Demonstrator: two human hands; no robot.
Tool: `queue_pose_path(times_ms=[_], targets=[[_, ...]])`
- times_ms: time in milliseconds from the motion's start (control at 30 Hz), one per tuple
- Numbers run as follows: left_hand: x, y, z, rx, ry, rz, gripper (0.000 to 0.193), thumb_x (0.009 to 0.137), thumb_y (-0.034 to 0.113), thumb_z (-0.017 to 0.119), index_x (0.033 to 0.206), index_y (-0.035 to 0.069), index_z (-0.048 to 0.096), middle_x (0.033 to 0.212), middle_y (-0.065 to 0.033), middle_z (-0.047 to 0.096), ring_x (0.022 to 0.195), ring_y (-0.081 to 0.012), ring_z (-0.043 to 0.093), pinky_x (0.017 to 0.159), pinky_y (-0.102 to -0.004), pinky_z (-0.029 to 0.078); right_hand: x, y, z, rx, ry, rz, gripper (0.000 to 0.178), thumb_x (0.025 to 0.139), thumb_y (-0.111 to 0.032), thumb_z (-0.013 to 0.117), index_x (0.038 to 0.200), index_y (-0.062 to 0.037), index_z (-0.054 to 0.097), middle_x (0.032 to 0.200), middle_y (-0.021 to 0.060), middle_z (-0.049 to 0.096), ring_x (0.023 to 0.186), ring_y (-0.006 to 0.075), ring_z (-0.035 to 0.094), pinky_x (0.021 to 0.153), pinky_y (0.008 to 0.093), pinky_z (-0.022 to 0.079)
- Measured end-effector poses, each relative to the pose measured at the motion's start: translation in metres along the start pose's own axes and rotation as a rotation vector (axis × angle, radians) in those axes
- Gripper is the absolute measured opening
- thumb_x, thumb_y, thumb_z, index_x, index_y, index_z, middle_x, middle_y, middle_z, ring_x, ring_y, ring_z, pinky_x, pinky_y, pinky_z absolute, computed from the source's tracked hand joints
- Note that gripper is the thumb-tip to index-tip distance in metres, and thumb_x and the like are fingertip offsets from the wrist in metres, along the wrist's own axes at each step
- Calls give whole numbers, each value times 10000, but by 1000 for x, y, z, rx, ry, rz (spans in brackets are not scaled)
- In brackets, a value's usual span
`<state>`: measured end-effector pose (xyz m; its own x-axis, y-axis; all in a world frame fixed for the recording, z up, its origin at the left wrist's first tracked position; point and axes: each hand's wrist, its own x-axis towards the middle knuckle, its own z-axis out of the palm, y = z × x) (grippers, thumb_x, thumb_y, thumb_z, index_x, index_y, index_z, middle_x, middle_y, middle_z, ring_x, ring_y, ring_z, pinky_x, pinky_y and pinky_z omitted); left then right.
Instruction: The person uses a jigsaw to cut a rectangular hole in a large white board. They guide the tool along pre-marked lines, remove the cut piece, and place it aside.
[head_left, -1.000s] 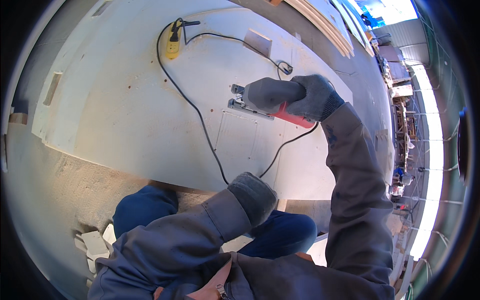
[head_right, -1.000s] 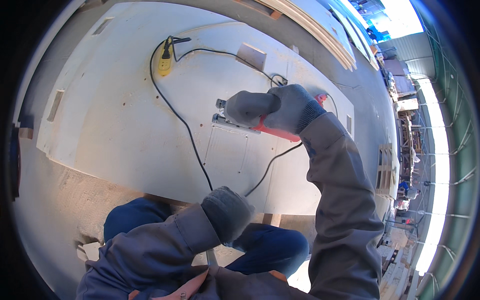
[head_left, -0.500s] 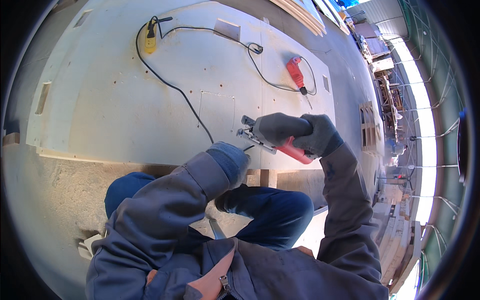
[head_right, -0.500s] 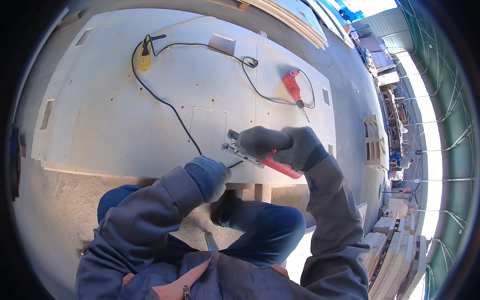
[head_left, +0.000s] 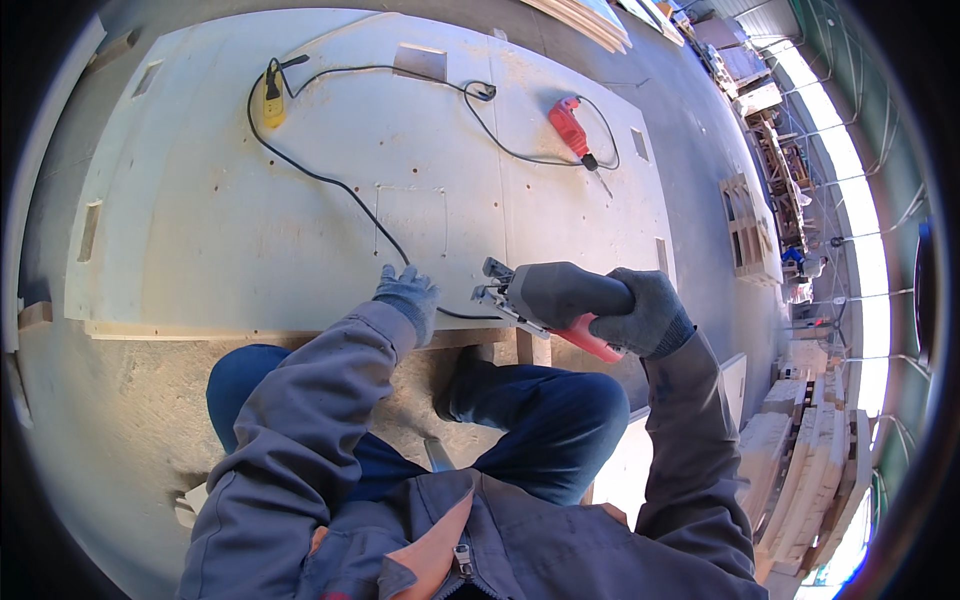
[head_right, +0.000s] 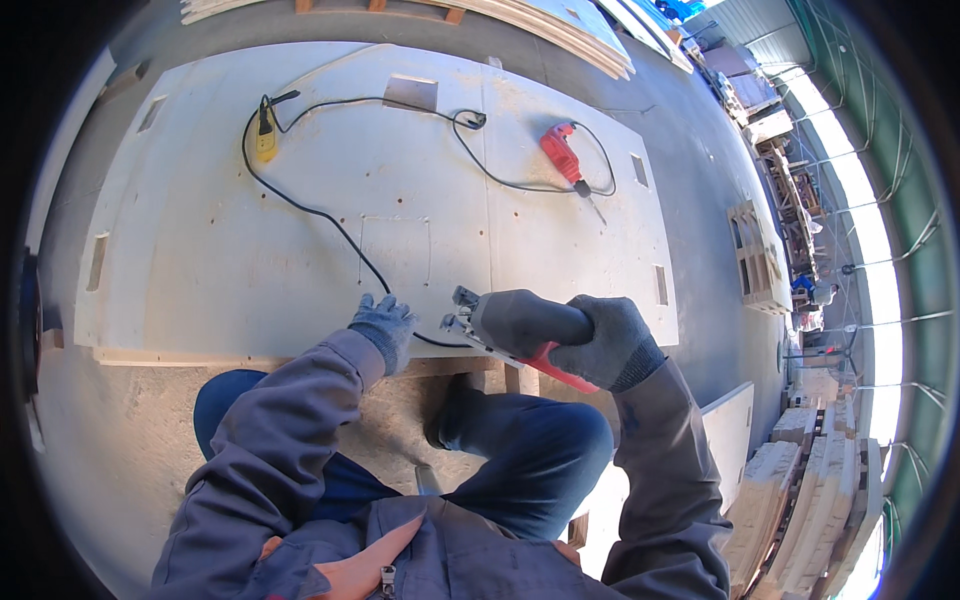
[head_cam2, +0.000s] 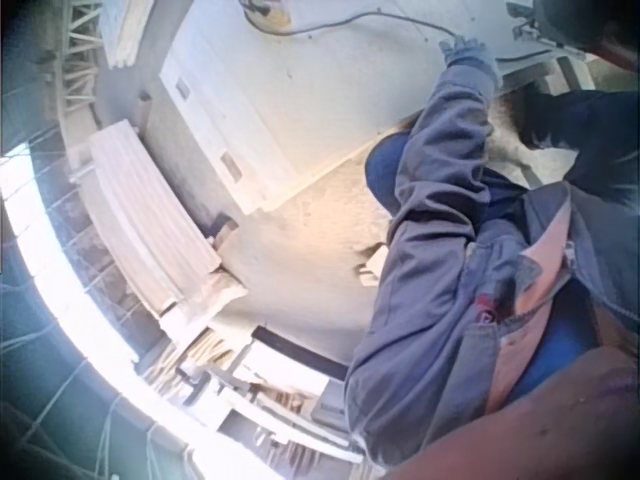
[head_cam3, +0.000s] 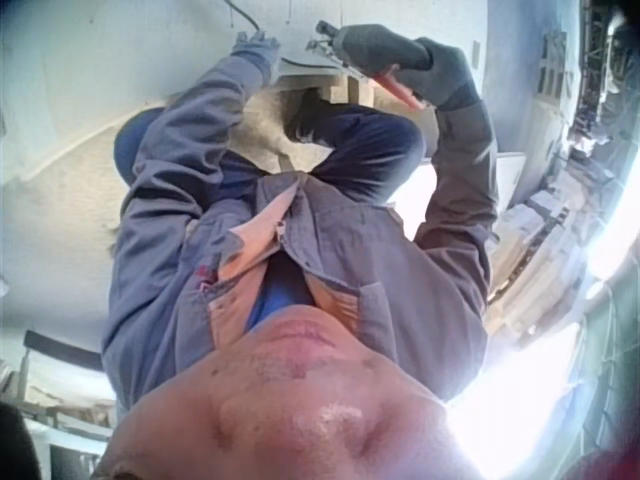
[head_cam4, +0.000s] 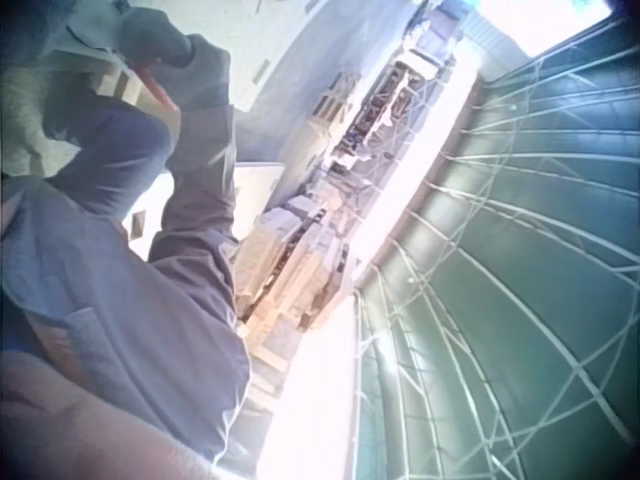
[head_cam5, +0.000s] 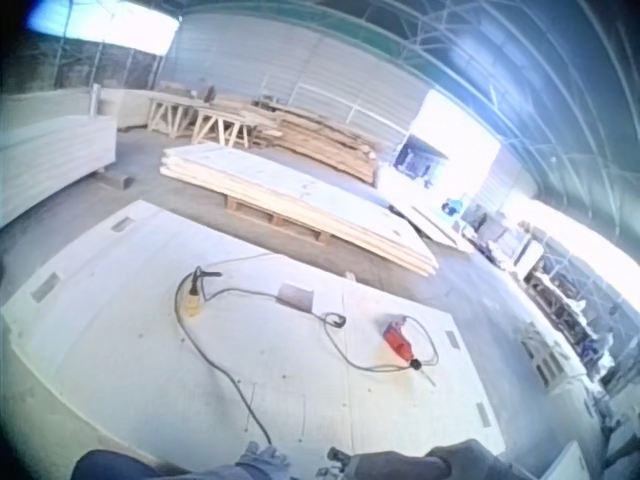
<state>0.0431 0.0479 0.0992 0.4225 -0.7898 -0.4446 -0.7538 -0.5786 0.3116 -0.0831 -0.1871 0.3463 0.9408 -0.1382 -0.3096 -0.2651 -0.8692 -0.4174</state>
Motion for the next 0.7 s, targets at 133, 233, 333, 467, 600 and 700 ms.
queue_pose_path(times_ms=[133, 233, 333, 467, 600, 700], targets=[[9, -4, 19, 9, 28, -26, 599, 889, 225, 546, 1471, 104, 471, 1558, -122, 419, 1493, -327, 295, 1201, -602, 174, -4, 12, 2, 59, 5, -47, 347, 677, -191, 812, 976, -29, 747, 822, 158, 743, 731, 276, 724, 742, 351, 602], [15, -3, 28, 28, 58, -17, 630, 888, 267, 571, 1490, 124, 449, 1584, -120, 393, 1503, -319, 290, 1200, -606, 172, -8, 18, -2, 54, 11, -55, 349, 676, -191, 814, 977, -28, 748, 826, 160, 744, 733, 276, 725, 743, 348, 607], [19, 4, 15, 111, -110, -31, 518, 915, 249, 537, 1412, 108, 561, 1473, -126, 537, 1437, -321, 411, 1193, -626, 178, -14, 33, -4, 62, 32, -69, 357, 671, -193, 815, 981, -28, 746, 829, 162, 745, 735, 273, 727, 744, 346, 606], [15, 3, 16, 167, -306, -22, 374, 890, 254, 595, 1223, 124, 706, 1292, -124, 675, 1243, -328, 607, 1092, -642, 330, -9, 38, 0, 39, 36, -40, 361, 663, -196, 812, 980, -37, 745, 828, 163, 743, 738, 276, 729, 742, 351, 598], [-7, -7, 29, 71, -367, -5, 307, 847, 233, 640, 1098, 108, 762, 1160, -145, 733, 1111, -330, 689, 994, -554, 471, 10, 46, 17, -31, 63, -45, 338, 668, -192, 807, 965, -43, 741, 810, 183, 728, 738, 283, 727, 731, 355, 583], [-26, -12, 25, 40, -440, -14, 306, 841, 228, 645, 1094, 102, 762, 1155, -152, 732, 1098, -327, 694, 952, -523, 501, 31, 46, 33, 1, 28, -10, 323, 674, -180, 804, 955, -34, 737, 795, 190, 718, 732, 294, 723, 717, 355, 572]])
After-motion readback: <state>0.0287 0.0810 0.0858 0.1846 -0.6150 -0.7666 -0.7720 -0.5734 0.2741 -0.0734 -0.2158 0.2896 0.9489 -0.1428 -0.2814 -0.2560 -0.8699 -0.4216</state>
